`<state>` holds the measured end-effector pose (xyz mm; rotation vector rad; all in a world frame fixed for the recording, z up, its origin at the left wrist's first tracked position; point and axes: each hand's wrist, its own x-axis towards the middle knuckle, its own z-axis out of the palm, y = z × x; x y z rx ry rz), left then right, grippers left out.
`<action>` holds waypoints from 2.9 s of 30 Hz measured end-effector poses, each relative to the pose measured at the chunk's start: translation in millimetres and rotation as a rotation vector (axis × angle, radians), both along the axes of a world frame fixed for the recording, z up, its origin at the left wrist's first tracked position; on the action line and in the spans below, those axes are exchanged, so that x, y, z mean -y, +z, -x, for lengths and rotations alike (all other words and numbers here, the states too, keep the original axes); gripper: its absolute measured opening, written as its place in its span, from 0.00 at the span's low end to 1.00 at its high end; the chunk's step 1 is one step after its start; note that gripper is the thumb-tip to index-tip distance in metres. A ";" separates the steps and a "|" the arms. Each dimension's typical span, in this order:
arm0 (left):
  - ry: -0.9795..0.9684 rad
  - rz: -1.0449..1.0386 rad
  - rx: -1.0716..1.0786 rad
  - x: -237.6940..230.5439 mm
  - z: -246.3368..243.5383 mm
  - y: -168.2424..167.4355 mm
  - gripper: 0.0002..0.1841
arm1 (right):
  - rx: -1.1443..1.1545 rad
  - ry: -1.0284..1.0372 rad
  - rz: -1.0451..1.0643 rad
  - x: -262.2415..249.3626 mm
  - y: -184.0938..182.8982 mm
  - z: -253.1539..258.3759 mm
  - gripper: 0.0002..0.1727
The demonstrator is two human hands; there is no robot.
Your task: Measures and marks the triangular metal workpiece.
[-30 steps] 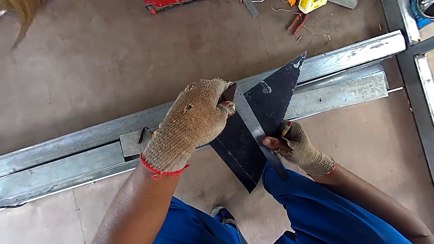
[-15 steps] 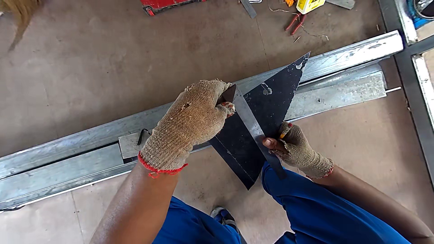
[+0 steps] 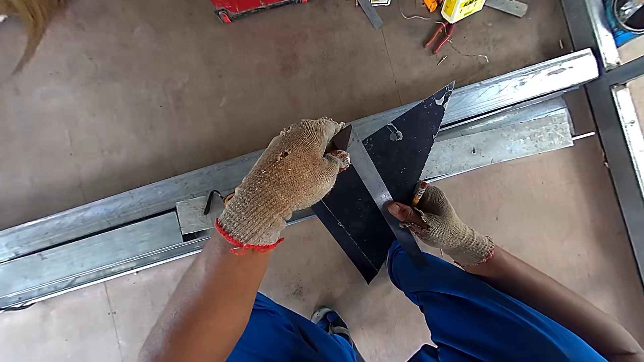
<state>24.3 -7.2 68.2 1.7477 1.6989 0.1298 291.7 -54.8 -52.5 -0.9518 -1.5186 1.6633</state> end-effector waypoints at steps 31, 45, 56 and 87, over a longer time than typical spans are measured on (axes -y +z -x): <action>-0.068 -0.060 -0.035 11.2 15.2 -227.4 0.22 | 0.524 0.055 0.557 21.4 -136.8 36.3 0.14; 0.234 -0.348 -0.309 67.4 -35.3 -269.9 0.30 | 0.377 0.011 0.719 20.6 -148.5 34.0 0.11; 0.236 -0.421 -0.273 67.7 -32.4 -282.3 0.26 | 0.386 0.014 0.739 19.7 -151.1 33.5 0.12; 0.202 -0.295 -0.238 65.8 -27.8 -268.7 0.30 | 0.542 -0.050 -0.518 -38.3 -136.0 53.1 0.13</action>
